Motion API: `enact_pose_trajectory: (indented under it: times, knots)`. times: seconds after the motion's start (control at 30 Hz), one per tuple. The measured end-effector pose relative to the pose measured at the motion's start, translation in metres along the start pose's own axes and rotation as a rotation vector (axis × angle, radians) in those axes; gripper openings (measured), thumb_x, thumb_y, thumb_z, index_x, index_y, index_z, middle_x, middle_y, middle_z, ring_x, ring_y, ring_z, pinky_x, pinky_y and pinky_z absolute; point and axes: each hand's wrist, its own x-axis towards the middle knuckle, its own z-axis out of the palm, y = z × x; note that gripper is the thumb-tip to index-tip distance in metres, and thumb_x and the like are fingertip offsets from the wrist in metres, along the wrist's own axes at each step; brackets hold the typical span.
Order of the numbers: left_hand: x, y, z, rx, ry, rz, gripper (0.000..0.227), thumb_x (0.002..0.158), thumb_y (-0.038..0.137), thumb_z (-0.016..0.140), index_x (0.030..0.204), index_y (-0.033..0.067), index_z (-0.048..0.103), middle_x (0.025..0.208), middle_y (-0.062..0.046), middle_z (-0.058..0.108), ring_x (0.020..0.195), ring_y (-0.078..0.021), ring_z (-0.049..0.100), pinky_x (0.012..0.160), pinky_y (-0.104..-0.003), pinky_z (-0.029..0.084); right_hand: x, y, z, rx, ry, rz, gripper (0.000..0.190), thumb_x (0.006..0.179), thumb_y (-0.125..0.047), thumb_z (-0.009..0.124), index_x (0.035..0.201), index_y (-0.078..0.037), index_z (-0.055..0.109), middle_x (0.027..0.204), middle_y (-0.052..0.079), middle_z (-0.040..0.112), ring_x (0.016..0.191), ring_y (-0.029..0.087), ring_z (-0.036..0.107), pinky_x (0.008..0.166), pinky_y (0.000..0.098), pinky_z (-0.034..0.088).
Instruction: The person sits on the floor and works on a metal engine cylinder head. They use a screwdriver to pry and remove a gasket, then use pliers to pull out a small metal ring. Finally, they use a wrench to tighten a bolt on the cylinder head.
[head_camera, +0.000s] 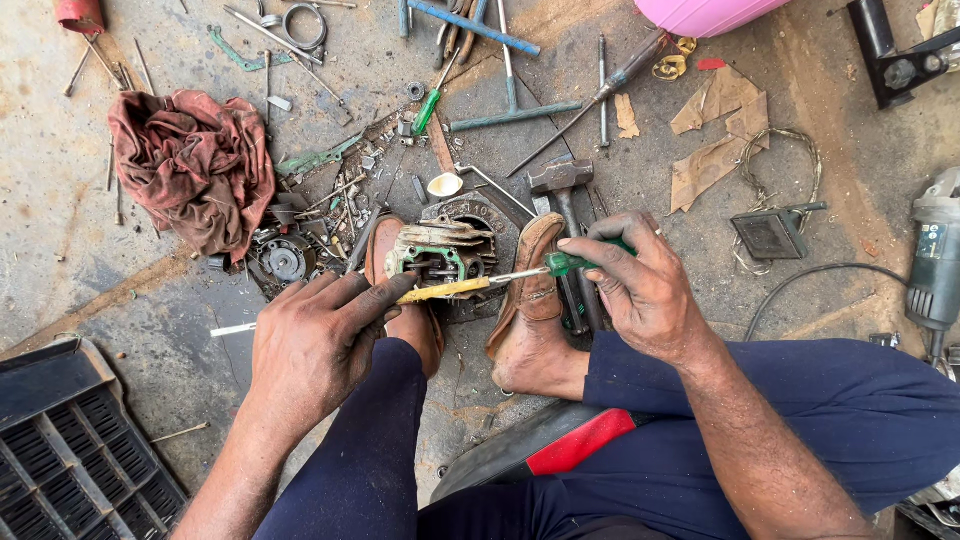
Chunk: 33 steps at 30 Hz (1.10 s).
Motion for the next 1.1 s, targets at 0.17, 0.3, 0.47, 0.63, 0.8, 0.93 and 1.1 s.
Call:
enact_pose_trajectory:
  times: [0.17, 0.3, 0.47, 0.63, 0.8, 0.93, 1.1]
  knots:
    - [0.001, 0.000, 0.000, -0.002, -0.002, -0.006, 0.051, 0.073, 0.013, 0.071, 0.123, 0.0205, 0.074, 0.081, -0.003, 0.064, 0.074, -0.0260, 0.061, 0.066, -0.041, 0.050, -0.001, 0.000, 0.000, 0.018, 0.001, 0.009, 0.039, 0.092, 0.001, 0.068, 0.129, -0.011, 0.069, 0.112, 0.012, 0.060, 0.102, 0.027, 0.063, 0.088, 0.0390, 0.054]
    - [0.000, 0.000, 0.000, 0.001, -0.003, 0.005, 0.052, 0.074, 0.013, 0.070, 0.125, 0.0206, 0.073, 0.081, -0.003, 0.064, 0.074, -0.0257, 0.061, 0.066, -0.041, 0.050, -0.002, 0.001, 0.001, 0.047, -0.010, 0.024, 0.036, 0.095, -0.001, 0.067, 0.130, -0.010, 0.069, 0.111, 0.010, 0.060, 0.101, 0.024, 0.063, 0.086, 0.0367, 0.055]
    - [0.000, 0.000, 0.001, 0.032, -0.019, 0.012, 0.053, 0.074, 0.015, 0.071, 0.126, 0.0211, 0.072, 0.082, -0.003, 0.064, 0.074, -0.0249, 0.062, 0.065, -0.041, 0.049, -0.001, -0.001, 0.001, 0.051, -0.008, 0.014, 0.035, 0.095, -0.003, 0.067, 0.129, -0.011, 0.069, 0.112, 0.010, 0.060, 0.102, 0.024, 0.063, 0.088, 0.0371, 0.055]
    - [-0.001, 0.003, 0.003, 0.064, -0.009, 0.020, 0.045, 0.080, 0.018, 0.072, 0.125, 0.0199, 0.073, 0.079, -0.003, 0.063, 0.074, -0.0241, 0.061, 0.064, -0.041, 0.048, -0.003, -0.006, 0.004, -0.046, -0.007, -0.013, 0.040, 0.090, -0.003, 0.071, 0.129, -0.015, 0.070, 0.110, 0.009, 0.063, 0.100, 0.025, 0.063, 0.086, 0.0376, 0.056]
    - [-0.004, 0.004, 0.006, 0.042, 0.022, 0.033, 0.043, 0.081, 0.019, 0.072, 0.124, 0.0164, 0.072, 0.081, -0.003, 0.066, 0.075, -0.0229, 0.062, 0.065, -0.040, 0.049, -0.003, -0.004, 0.013, -0.132, -0.002, -0.107, 0.042, 0.087, -0.004, 0.079, 0.127, -0.015, 0.072, 0.101, 0.006, 0.067, 0.088, 0.022, 0.062, 0.070, 0.0321, 0.056]
    - [-0.005, 0.000, 0.007, 0.114, -0.032, 0.113, 0.055, 0.066, 0.017, 0.073, 0.121, 0.0163, 0.072, 0.087, -0.001, 0.069, 0.078, -0.0228, 0.064, 0.065, -0.040, 0.048, -0.016, -0.007, 0.016, 0.102, -0.103, -0.040, 0.036, 0.089, -0.006, 0.070, 0.126, -0.007, 0.070, 0.099, 0.006, 0.069, 0.088, 0.019, 0.067, 0.075, 0.0344, 0.056]
    - [-0.006, -0.005, 0.006, 0.123, -0.075, 0.208, 0.058, 0.066, 0.021, 0.074, 0.123, 0.0161, 0.071, 0.086, 0.001, 0.069, 0.078, -0.0212, 0.065, 0.063, -0.039, 0.046, -0.027, 0.003, 0.018, 0.478, -0.346, 0.264, 0.025, 0.099, -0.007, 0.060, 0.121, -0.002, 0.072, 0.088, 0.004, 0.077, 0.071, 0.016, 0.075, 0.066, 0.0287, 0.060]
